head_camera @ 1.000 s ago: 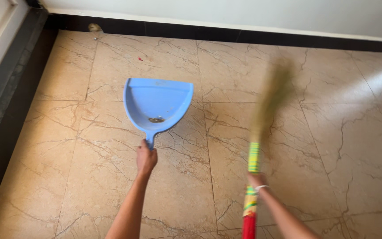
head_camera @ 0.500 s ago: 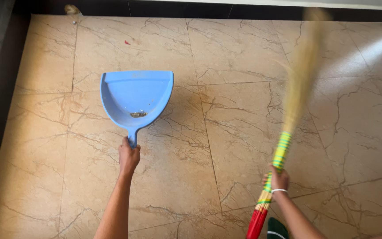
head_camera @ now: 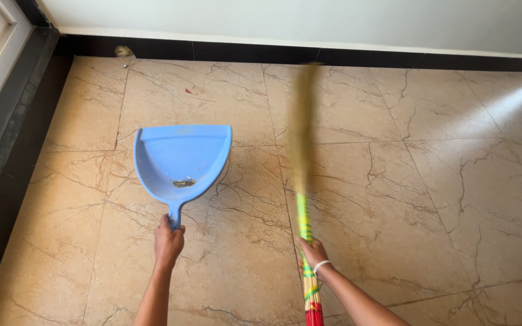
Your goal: The person sweeps debris on a tiled floor using a broom and a dustpan, collecting the dirt into the dustpan. They then move to a balcony, sweep the floor there, and briefly lift a mat before continuing to sweep.
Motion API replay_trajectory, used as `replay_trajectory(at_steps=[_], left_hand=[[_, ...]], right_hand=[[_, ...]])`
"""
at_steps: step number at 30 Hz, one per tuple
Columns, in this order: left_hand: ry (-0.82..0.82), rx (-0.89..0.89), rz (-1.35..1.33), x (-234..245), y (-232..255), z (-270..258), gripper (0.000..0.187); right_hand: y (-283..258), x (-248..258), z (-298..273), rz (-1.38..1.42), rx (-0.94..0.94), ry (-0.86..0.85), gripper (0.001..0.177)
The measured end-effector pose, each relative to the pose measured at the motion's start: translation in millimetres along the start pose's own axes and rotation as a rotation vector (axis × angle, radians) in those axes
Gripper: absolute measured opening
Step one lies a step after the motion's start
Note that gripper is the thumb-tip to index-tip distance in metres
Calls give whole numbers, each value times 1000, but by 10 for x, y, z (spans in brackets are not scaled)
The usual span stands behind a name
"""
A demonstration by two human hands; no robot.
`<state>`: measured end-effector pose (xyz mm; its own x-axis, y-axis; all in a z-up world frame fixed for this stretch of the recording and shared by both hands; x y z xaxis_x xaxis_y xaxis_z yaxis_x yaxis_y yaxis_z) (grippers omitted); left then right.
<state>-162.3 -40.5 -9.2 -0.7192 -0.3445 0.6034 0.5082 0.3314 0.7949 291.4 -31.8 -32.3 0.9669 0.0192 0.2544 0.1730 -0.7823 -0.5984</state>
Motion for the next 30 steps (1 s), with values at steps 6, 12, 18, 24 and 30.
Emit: replay_trajectory(at_steps=[6, 12, 18, 24, 30], left_hand=[[50, -40, -51, -58, 34, 132, 52], [22, -75, -143, -202, 160, 167, 46], [-11, -30, -95, -403, 290, 243, 45], [3, -23, -106, -457, 457, 294, 50], [61, -77, -54, -601, 380, 484, 53]], right_hand=[[15, 302, -482, 175, 124, 135, 34], [1162, 1231, -420, 613, 22, 613, 40], [1928, 778, -520, 684, -233, 567, 35], [2099, -420, -704, 438, -171, 196, 30], [1150, -789, -231, 103, 71, 95, 35]])
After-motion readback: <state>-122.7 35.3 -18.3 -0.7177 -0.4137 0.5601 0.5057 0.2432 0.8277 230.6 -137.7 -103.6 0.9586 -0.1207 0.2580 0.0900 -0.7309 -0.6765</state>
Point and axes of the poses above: each hand's wrist, its own z-axis towards the middle knuckle, its own x-axis out of the back of the hand, y = z × x, the point moved 4 cm from there along z, towards the middle knuckle, and after that the axes turned 8 degrees about -x, right-handed, at the moved point
